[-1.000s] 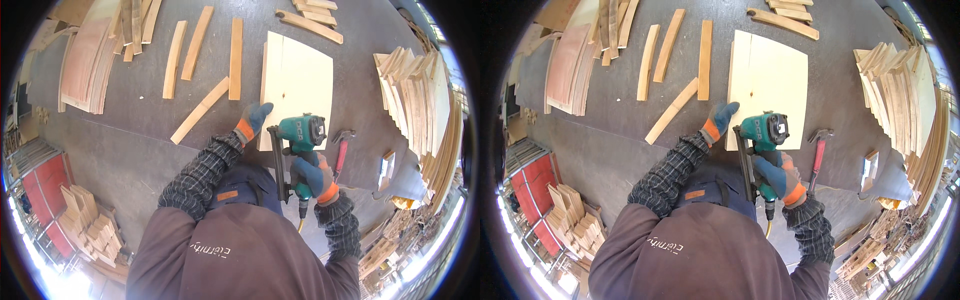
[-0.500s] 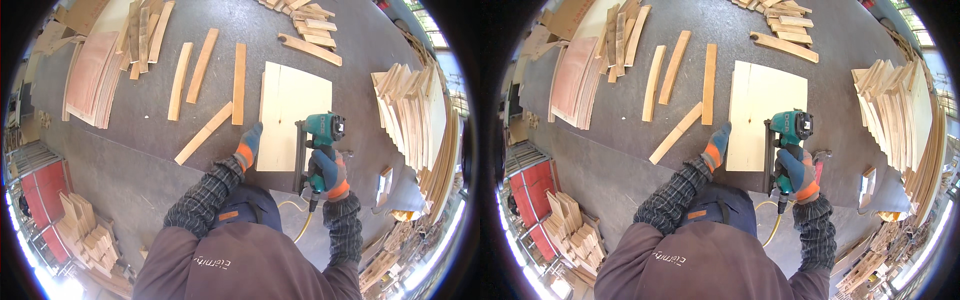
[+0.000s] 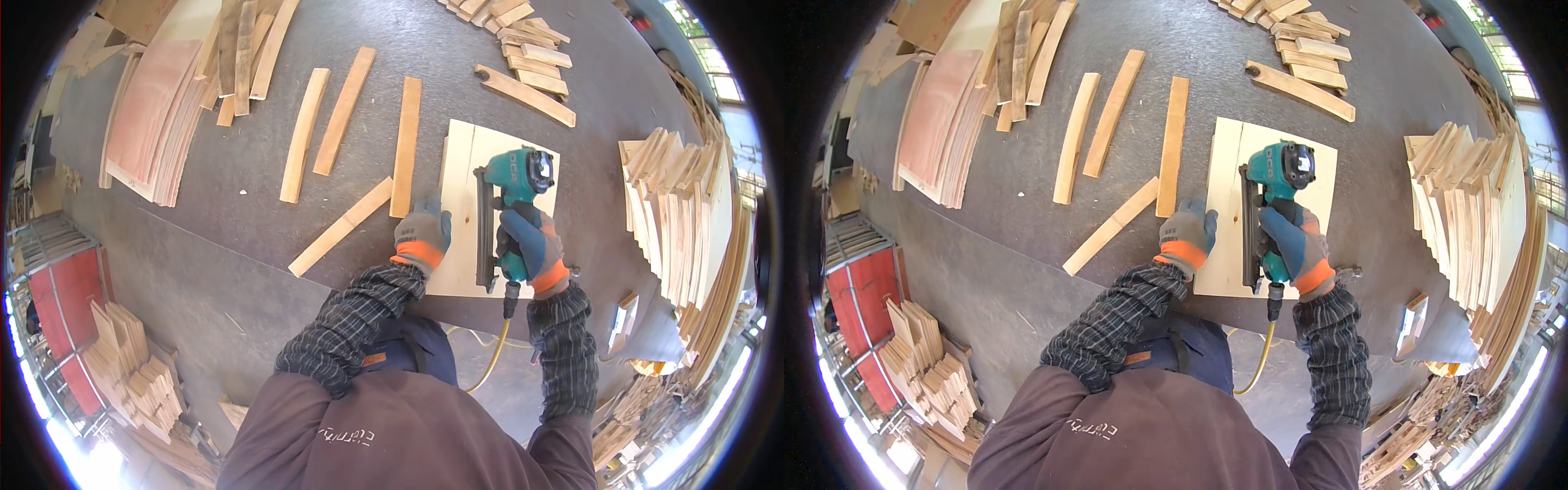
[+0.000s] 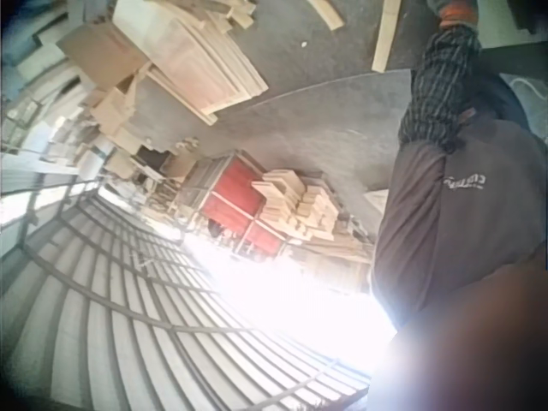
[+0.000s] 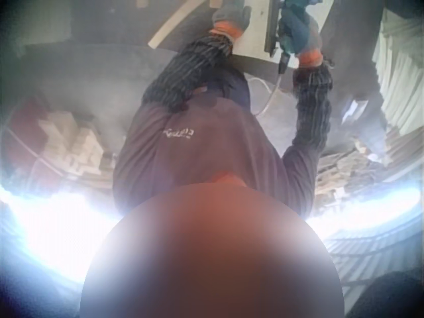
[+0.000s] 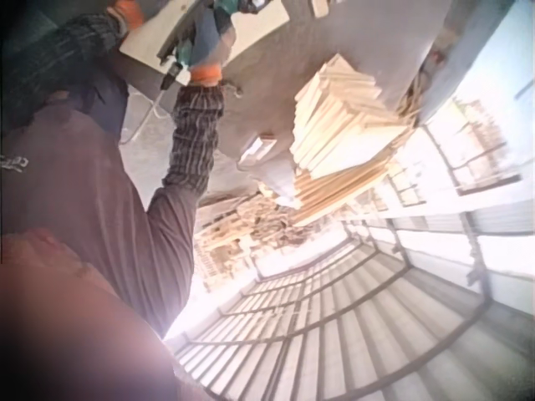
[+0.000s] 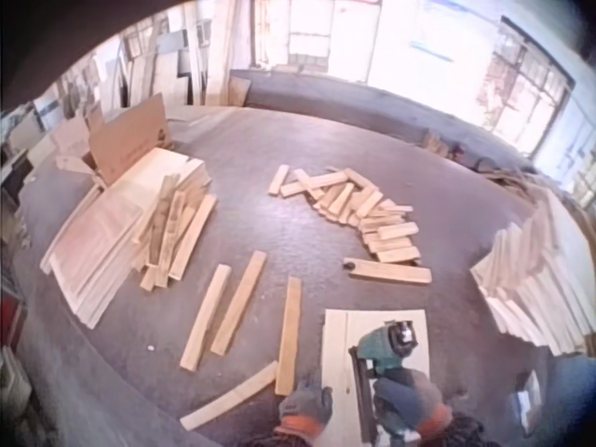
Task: Assembling wooden components using a pneumatic nail gun and a hammer.
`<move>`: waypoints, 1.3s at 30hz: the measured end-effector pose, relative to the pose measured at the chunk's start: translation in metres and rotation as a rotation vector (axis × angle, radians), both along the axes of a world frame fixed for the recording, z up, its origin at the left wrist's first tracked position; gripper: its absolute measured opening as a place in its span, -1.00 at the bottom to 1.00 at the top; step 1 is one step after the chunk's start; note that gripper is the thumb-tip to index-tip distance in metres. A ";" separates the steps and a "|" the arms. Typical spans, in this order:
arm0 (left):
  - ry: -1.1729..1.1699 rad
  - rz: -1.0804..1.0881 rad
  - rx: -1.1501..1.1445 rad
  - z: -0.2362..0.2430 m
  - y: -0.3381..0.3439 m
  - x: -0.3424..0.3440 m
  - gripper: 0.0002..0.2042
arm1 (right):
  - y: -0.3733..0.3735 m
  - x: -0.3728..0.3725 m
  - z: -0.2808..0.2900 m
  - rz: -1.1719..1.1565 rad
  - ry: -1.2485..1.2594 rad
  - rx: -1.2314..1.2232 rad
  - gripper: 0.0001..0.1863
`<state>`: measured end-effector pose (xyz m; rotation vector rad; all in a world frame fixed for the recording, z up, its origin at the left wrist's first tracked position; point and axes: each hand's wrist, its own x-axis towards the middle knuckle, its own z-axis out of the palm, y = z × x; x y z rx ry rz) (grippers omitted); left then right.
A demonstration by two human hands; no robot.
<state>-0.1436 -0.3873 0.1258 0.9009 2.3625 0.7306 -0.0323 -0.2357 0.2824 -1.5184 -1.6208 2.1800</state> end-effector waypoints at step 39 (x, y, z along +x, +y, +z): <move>-0.293 -0.331 -0.254 0.031 -0.116 0.019 -0.43 | -0.053 0.016 -0.040 0.068 -0.089 -0.021 -0.64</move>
